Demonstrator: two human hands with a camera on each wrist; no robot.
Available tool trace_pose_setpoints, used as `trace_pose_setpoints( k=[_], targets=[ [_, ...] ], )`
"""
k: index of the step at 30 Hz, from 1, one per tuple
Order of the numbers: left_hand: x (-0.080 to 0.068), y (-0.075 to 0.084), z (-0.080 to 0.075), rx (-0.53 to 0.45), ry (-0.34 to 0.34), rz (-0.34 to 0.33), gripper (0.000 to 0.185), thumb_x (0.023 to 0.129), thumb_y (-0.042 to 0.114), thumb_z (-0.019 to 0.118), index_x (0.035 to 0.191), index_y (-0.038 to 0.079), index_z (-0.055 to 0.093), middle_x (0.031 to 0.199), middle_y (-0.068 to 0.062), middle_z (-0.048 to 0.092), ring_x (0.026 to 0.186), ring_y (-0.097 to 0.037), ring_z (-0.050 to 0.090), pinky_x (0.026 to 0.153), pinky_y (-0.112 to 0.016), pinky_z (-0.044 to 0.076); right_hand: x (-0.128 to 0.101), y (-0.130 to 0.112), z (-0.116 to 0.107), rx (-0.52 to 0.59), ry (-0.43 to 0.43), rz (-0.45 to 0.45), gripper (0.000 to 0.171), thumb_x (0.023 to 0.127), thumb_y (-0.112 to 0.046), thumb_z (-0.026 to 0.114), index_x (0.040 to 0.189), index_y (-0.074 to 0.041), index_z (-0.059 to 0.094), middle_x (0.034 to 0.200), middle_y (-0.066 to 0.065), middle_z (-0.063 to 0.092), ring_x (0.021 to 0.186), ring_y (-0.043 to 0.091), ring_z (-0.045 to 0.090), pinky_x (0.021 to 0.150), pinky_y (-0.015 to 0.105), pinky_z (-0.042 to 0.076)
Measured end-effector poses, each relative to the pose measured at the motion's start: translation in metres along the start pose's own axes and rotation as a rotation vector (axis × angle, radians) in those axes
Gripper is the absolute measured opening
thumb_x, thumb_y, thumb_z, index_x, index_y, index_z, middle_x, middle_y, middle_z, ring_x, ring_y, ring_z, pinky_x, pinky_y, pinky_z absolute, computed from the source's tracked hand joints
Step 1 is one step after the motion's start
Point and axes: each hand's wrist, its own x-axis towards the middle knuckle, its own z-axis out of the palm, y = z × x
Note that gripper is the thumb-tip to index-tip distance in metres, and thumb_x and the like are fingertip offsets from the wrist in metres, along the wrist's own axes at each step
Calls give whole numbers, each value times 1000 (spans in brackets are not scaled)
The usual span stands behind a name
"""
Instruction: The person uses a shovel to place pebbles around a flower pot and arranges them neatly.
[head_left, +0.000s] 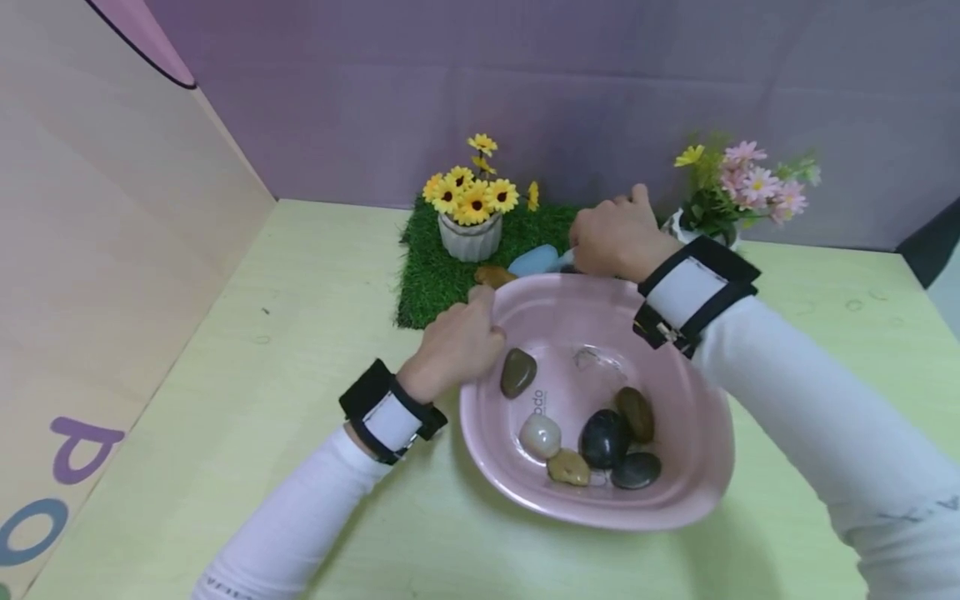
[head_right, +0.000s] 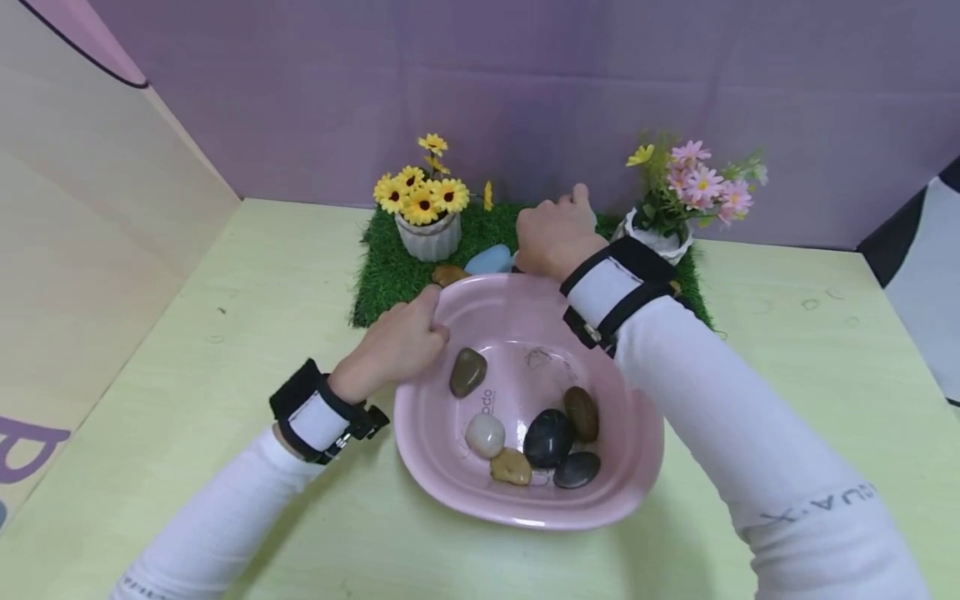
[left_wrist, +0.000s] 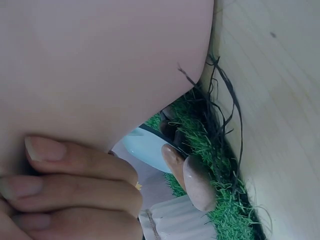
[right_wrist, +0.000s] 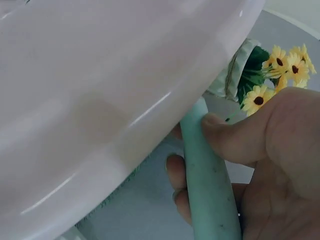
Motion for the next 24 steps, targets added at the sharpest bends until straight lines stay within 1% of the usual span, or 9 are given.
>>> trace_pose_setpoints(
  k=[3,4,7,9,12,16,21,23,24],
  targets=[
    [0,-1,0,-3,5,7,50,94,13,47,141,-2,36,90,-18,64,53,-16,66,41,-27,52,0,3,0,16,-6,5,29,97,-17,43,97,-14,72,87,11,64,89,31,47,85,49,17],
    [0,-1,0,-5,5,8,51,93,13,47,141,-2,36,90,-18,64,53,-16,66,40,-27,52,0,4,0,18,-9,5,29,97,-17,43,99,-14,72,90,13,66,90,32,47,85,49,17],
    [0,-1,0,-9,4,14,51,93,12,47,141,-2,36,91,-19,65,53,-16,66,40,-27,52,0,9,-3,20,-36,4,36,98,-20,42,123,-15,68,113,16,69,98,35,51,86,50,19],
    [0,-1,0,-13,5,15,50,93,12,47,140,-1,37,91,-19,65,53,-16,66,40,-28,52,0,14,-5,17,-58,2,40,98,-21,42,131,-14,63,126,17,65,103,36,53,88,51,21],
    [0,-1,0,-17,2,12,50,93,12,47,140,-1,37,91,-19,65,53,-16,66,40,-28,52,0,26,-8,29,-81,2,42,99,-22,41,135,-12,60,133,19,61,109,38,55,93,55,22],
    [1,-1,1,-20,-2,8,50,93,11,46,140,-2,36,88,-18,64,52,-16,66,40,-28,53,-2,43,-12,48,-79,11,44,98,-21,40,135,-9,60,136,21,59,113,42,56,97,62,20],
    [0,-1,1,-16,-9,10,50,94,11,46,141,-2,35,83,-16,63,51,-16,65,40,-28,53,-8,63,-15,27,-28,33,40,95,-20,42,126,-7,65,125,23,64,103,42,55,91,60,22],
    [0,-1,0,-17,-12,7,50,94,12,46,141,-2,35,83,-15,63,51,-16,66,40,-28,53,-11,70,-16,21,-9,43,41,95,-19,41,127,-7,63,124,24,64,96,41,53,87,58,22],
    [0,-1,0,-16,-13,5,50,95,12,46,141,-2,35,83,-15,63,51,-16,65,40,-28,53,-12,73,-16,18,9,47,40,95,-18,41,126,-6,63,122,26,64,98,45,52,90,60,23]
  ],
)
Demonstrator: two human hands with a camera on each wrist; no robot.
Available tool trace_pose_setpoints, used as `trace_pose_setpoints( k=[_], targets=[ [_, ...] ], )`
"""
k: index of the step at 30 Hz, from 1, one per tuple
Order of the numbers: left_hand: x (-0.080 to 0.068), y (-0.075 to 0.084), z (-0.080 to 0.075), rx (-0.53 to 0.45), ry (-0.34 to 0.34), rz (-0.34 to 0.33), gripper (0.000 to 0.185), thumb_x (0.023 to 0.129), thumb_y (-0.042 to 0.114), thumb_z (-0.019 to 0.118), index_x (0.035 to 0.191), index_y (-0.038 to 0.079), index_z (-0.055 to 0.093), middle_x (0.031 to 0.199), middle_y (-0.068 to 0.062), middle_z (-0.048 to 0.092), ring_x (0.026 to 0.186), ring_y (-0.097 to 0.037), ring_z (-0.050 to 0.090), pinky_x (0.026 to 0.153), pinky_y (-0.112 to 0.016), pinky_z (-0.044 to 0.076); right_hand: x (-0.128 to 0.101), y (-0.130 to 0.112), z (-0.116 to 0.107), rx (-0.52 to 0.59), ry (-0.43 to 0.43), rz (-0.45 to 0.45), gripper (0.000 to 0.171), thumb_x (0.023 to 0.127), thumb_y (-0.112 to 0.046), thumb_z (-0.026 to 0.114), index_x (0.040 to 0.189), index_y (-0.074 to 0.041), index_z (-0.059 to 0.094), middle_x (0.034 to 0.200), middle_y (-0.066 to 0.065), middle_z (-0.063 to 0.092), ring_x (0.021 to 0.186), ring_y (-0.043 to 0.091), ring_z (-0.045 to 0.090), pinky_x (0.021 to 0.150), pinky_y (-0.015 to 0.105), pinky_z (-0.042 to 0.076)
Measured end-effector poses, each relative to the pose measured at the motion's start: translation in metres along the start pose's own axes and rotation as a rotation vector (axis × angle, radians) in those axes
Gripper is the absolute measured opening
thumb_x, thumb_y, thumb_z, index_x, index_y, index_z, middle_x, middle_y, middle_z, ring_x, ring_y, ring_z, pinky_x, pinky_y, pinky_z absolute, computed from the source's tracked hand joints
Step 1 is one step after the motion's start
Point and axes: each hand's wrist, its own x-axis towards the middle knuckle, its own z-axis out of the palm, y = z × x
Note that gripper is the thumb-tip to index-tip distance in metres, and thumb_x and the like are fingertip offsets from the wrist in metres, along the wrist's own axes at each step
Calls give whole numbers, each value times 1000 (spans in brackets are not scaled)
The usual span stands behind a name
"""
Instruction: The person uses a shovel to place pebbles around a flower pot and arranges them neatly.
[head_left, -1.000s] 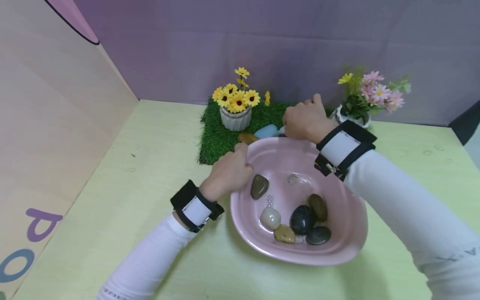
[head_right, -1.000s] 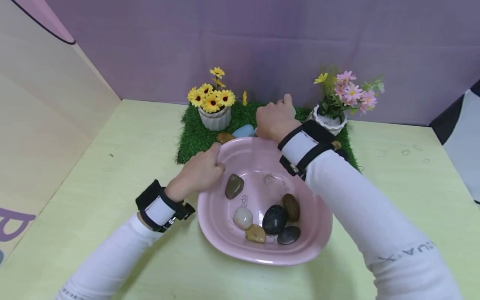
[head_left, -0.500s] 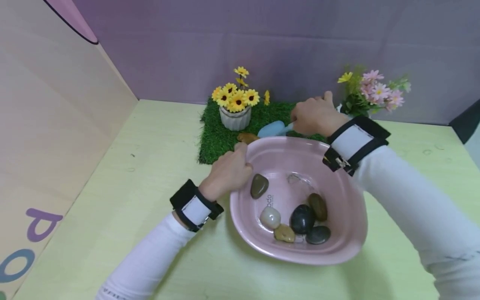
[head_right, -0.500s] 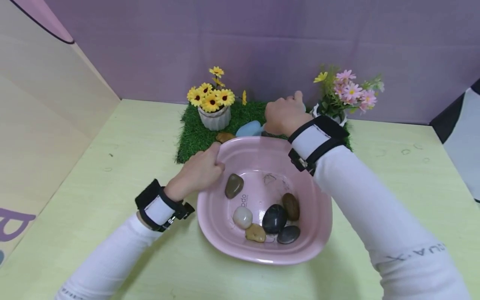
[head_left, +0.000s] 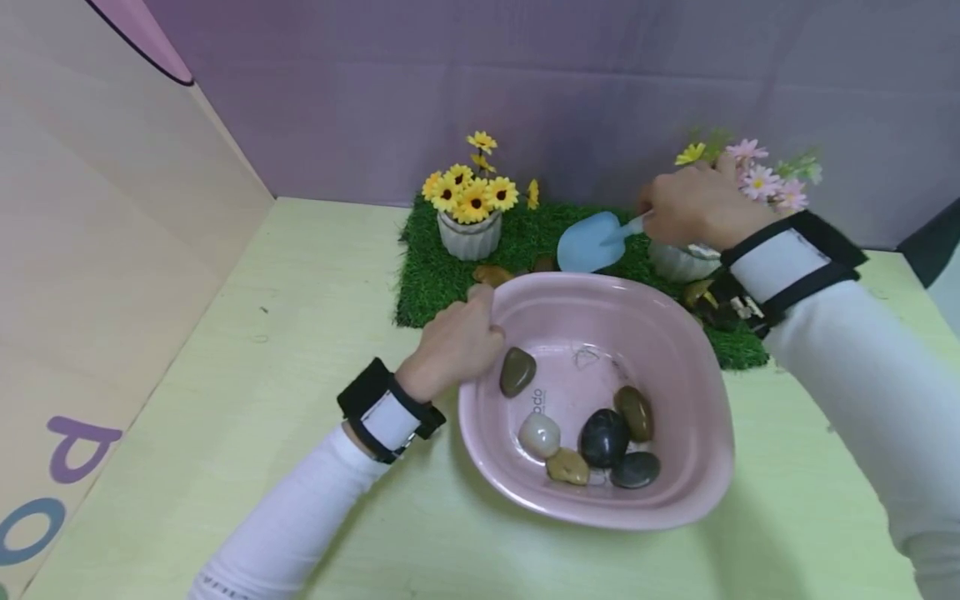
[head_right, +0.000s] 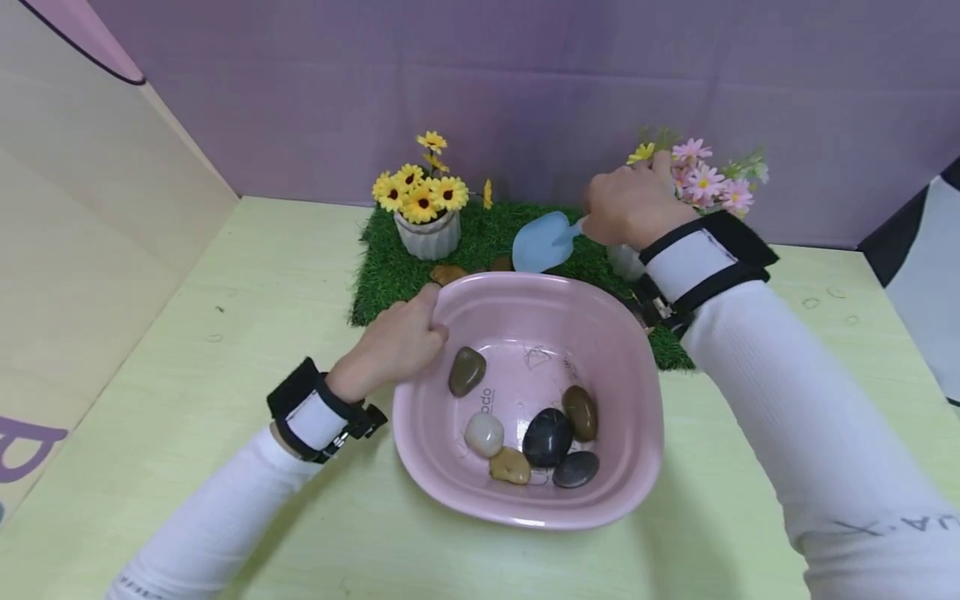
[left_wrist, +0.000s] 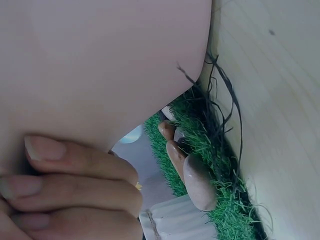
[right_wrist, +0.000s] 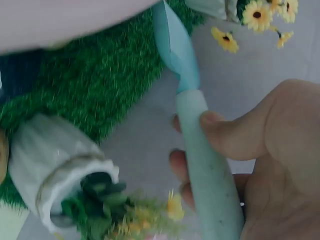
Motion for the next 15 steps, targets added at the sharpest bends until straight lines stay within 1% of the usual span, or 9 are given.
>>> trace_pose_setpoints(
  k=[1,3,6,8,12,13,15],
  targets=[
    [0,0,0,0,-3,-2,50,95,12,46,142,-2,34,82,-15,63,51,-16,66,40,-28,53,-2,3,-1,-7,11,7,41,96,-18,40,128,-6,61,124,27,62,99,47,51,91,61,22],
    [0,1,0,1,-8,-6,51,95,12,46,142,-1,34,83,-15,63,51,-16,66,40,-28,53,-5,9,-1,-13,38,24,42,97,-18,38,133,-6,57,126,29,61,97,48,47,90,61,20],
    [0,1,0,2,-11,-9,52,95,12,46,143,-1,33,83,-15,63,51,-16,66,40,-28,53,-11,15,-2,-28,106,48,41,99,-19,39,134,-5,53,126,33,56,96,49,40,88,62,18],
    [0,1,-1,4,-9,-8,51,95,13,46,143,-1,33,83,-15,63,51,-16,66,40,-28,53,-15,17,-2,-18,154,59,40,101,-19,37,134,-4,52,126,34,53,93,45,36,84,58,15],
    [1,1,-1,7,-4,-1,50,96,13,45,142,-1,34,83,-14,63,51,-16,66,40,-28,52,-22,19,-2,49,257,49,36,101,-16,36,129,-2,53,117,32,51,91,44,30,84,57,13],
    [1,1,-1,8,-4,-1,50,95,13,45,142,-1,34,83,-15,62,51,-16,65,40,-28,52,-24,19,-2,81,266,40,36,101,-16,37,129,-2,54,115,30,52,89,43,30,83,57,13],
    [1,0,-1,7,-6,-3,50,95,13,45,143,-1,34,82,-15,62,51,-16,65,40,-28,52,-26,18,-2,155,257,9,36,101,-17,37,130,-3,53,111,27,55,84,38,30,81,54,13]
  ],
)
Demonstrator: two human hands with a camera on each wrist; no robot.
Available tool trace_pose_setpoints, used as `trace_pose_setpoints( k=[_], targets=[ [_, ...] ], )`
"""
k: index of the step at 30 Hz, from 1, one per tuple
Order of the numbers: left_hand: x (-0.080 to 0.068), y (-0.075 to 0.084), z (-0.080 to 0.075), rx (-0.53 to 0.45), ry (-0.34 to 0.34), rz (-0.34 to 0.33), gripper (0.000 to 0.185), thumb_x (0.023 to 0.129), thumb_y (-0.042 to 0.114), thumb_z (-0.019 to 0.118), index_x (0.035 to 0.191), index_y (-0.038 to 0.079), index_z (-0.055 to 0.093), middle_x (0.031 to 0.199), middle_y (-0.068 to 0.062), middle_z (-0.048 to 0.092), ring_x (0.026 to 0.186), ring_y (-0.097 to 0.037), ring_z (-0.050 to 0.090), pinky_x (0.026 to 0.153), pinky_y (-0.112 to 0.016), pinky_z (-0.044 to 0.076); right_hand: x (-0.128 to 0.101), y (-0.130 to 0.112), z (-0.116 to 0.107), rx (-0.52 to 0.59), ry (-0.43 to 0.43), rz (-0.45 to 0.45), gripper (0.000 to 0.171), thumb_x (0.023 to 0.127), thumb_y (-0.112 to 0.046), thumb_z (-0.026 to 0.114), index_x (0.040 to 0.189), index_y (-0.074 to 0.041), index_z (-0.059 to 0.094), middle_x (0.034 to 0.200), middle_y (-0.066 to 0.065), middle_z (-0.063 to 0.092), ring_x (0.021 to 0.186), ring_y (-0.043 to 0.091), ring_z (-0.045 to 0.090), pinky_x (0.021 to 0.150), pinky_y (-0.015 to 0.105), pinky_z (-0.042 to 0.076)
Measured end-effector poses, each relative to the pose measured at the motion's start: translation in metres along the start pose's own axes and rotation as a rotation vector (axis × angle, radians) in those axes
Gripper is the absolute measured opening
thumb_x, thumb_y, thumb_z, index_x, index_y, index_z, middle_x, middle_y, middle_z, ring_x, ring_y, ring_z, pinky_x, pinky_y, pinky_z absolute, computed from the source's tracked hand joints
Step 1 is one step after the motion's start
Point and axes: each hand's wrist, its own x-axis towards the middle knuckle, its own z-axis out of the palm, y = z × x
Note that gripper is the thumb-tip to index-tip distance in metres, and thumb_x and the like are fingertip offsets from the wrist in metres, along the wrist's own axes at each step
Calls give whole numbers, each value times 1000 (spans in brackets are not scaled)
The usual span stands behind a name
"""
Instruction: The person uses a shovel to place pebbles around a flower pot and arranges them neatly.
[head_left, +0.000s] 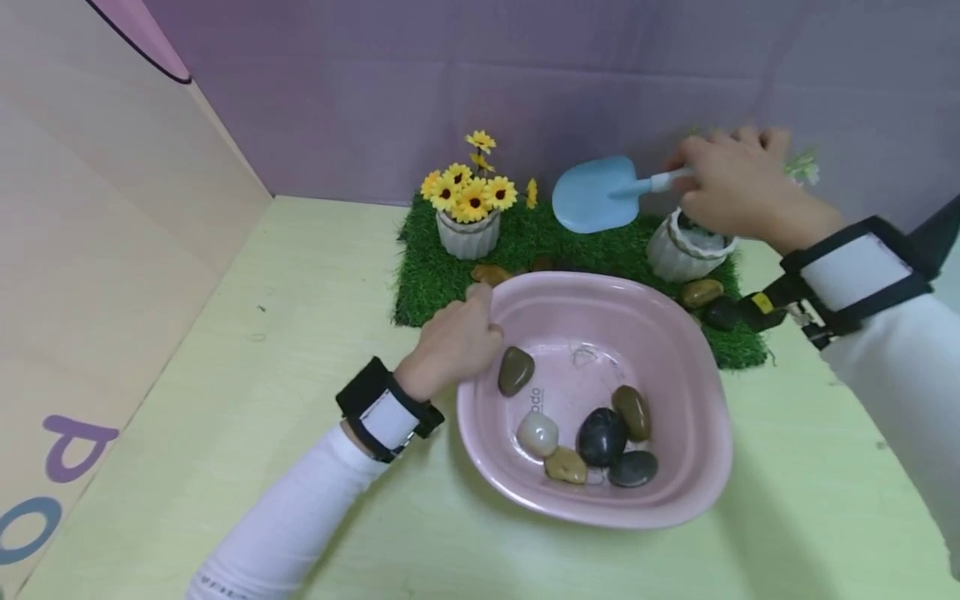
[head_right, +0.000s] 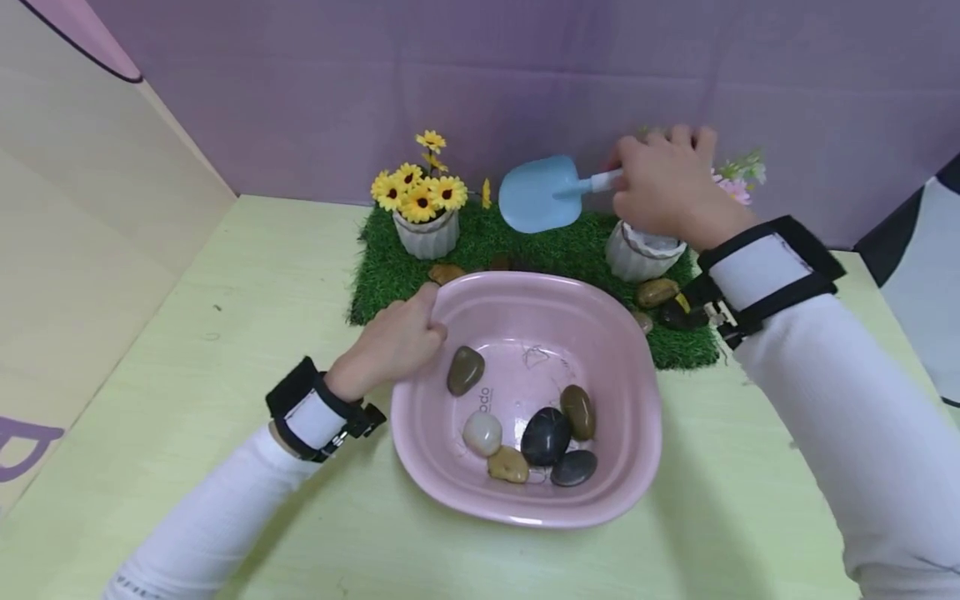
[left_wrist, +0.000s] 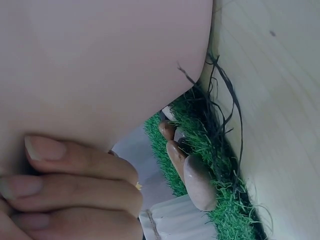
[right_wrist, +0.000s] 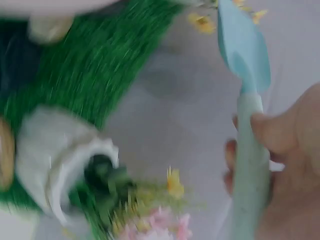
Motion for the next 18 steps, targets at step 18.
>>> trace_pose_setpoints(
  k=[18],
  targets=[
    [1,0,1,14,8,-14,51,96,14,46,143,0,34,86,-16,63,53,-17,66,40,-27,52,-29,-41,2,-303,-223,-216,18,93,-36,62,102,-23,71,98,4,70,86,27,48,84,50,24]
  ],
)
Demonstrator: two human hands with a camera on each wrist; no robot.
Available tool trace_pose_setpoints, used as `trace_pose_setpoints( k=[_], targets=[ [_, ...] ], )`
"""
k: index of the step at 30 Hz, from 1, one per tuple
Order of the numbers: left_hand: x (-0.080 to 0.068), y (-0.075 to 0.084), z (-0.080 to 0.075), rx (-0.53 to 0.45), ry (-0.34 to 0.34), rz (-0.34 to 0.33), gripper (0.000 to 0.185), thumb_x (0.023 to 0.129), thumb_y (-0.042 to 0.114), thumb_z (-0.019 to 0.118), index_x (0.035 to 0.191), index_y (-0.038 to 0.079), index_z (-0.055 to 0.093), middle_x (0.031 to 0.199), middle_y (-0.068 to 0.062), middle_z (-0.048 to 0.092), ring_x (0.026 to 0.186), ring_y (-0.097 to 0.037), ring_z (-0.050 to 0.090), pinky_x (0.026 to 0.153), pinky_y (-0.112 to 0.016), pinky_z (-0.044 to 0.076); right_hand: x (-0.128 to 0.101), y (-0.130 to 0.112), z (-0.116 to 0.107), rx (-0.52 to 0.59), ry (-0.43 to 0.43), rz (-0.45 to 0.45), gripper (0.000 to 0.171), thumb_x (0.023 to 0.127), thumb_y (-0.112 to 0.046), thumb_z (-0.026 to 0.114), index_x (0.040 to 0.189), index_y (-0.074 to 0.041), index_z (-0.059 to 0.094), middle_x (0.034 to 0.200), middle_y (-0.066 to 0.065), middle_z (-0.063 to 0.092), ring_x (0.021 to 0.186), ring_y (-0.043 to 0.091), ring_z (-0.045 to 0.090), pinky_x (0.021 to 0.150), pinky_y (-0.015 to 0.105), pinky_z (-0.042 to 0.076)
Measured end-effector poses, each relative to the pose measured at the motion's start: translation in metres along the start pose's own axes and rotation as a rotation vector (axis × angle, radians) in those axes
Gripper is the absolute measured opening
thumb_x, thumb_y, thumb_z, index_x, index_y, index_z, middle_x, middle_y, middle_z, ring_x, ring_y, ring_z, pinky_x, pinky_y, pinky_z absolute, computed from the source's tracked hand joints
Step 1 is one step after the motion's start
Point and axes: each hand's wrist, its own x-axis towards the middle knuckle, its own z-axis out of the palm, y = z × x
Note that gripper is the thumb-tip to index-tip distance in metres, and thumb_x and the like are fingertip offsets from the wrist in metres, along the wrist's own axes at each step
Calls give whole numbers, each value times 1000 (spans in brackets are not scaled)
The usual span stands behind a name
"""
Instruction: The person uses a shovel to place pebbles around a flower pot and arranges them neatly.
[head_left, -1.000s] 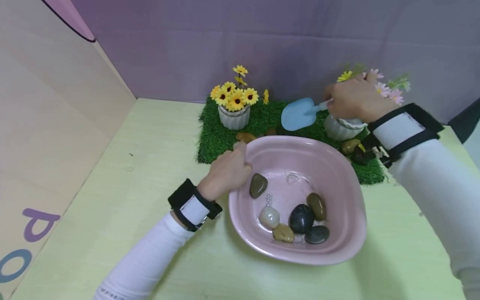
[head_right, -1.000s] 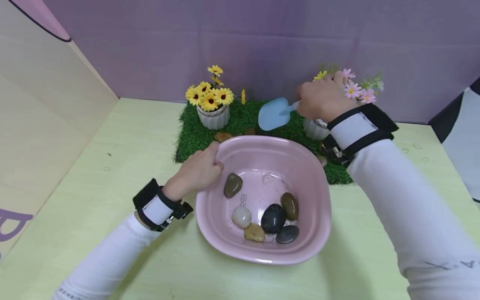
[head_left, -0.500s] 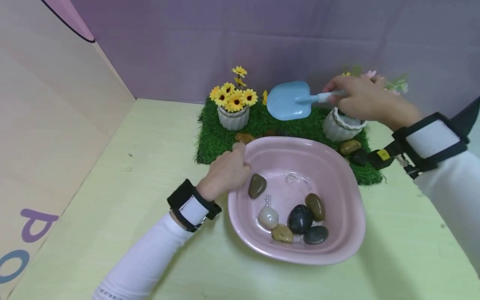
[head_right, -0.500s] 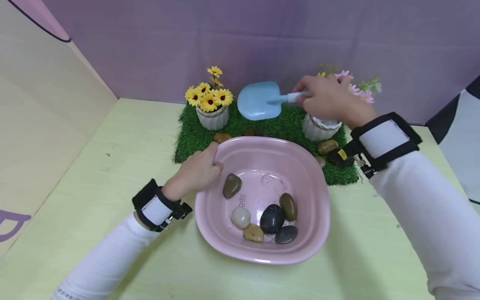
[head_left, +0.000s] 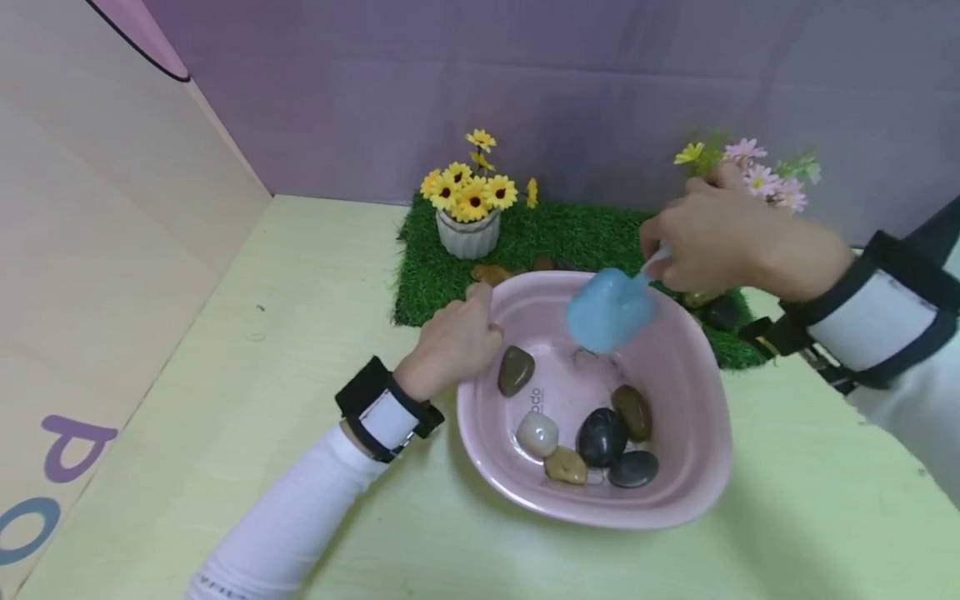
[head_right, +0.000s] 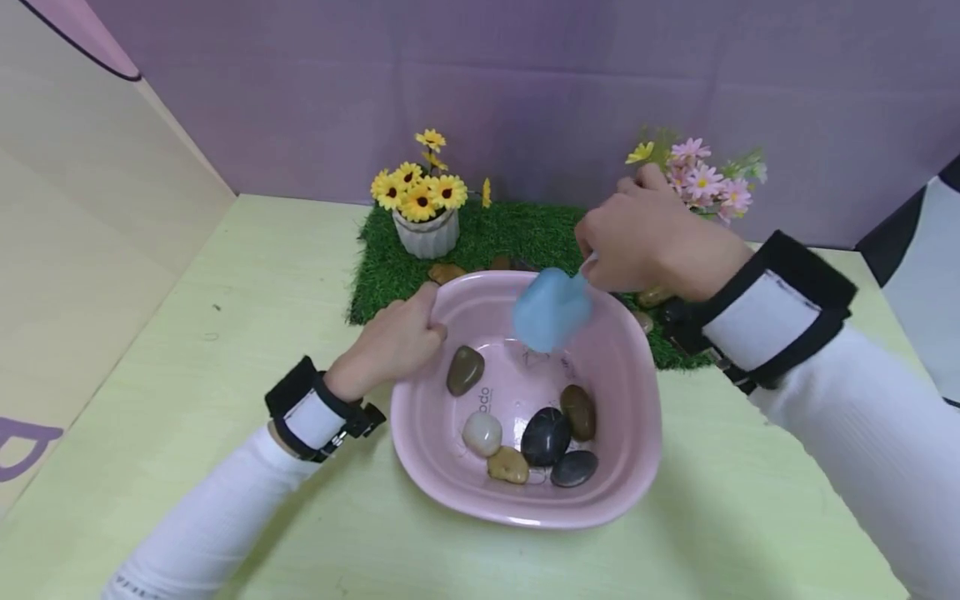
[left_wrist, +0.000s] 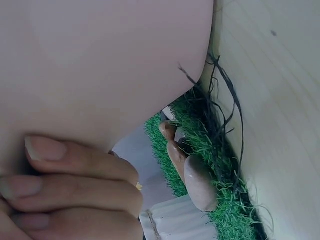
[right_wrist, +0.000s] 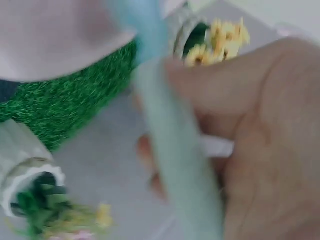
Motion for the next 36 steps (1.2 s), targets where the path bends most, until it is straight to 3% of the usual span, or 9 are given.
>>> trace_pose_setpoints(
  k=[3,6,14,19,28,32,36],
  targets=[
    [0,1,-1,6,-2,-1,50,96,14,45,143,0,34,88,-16,64,54,-17,66,41,-27,52,-10,-20,5,-172,48,16,9,86,-28,67,85,-19,68,85,8,66,83,30,46,87,52,29],
    [1,0,-1,14,-2,1,51,96,15,45,143,1,34,89,-16,64,55,-17,66,41,-27,51,-19,-42,13,-291,116,30,13,81,-22,66,71,-15,62,74,11,62,79,32,46,86,51,31],
    [2,0,0,10,-4,9,51,95,14,46,143,0,35,91,-18,64,55,-17,66,41,-27,52,-39,-84,29,-515,69,116,15,84,-16,65,72,-7,68,78,14,72,84,39,60,96,52,34],
    [2,0,0,15,-2,7,51,95,14,46,143,0,35,91,-17,64,55,-18,66,40,-27,51,-46,-85,36,-480,106,118,21,81,-19,67,63,-10,62,69,11,69,76,36,58,91,50,35],
    [1,-1,0,0,-4,14,50,95,14,45,143,0,34,88,-16,64,54,-17,66,40,-27,52,-42,-49,45,-242,-12,77,21,77,-29,70,67,-14,59,72,7,66,80,33,55,86,50,31],
    [0,-1,0,-3,-2,14,51,95,14,45,142,-1,34,87,-17,64,53,-17,66,40,-27,52,-39,-33,46,-125,-30,91,16,81,-22,64,69,-14,58,75,10,65,81,34,51,85,51,30],
    [0,-1,0,-7,1,19,50,95,14,45,142,-1,35,88,-17,63,53,-17,66,40,-27,52,-37,-27,49,-85,3,85,16,81,-17,60,65,-16,55,72,9,62,77,32,48,84,51,31]
  ],
)
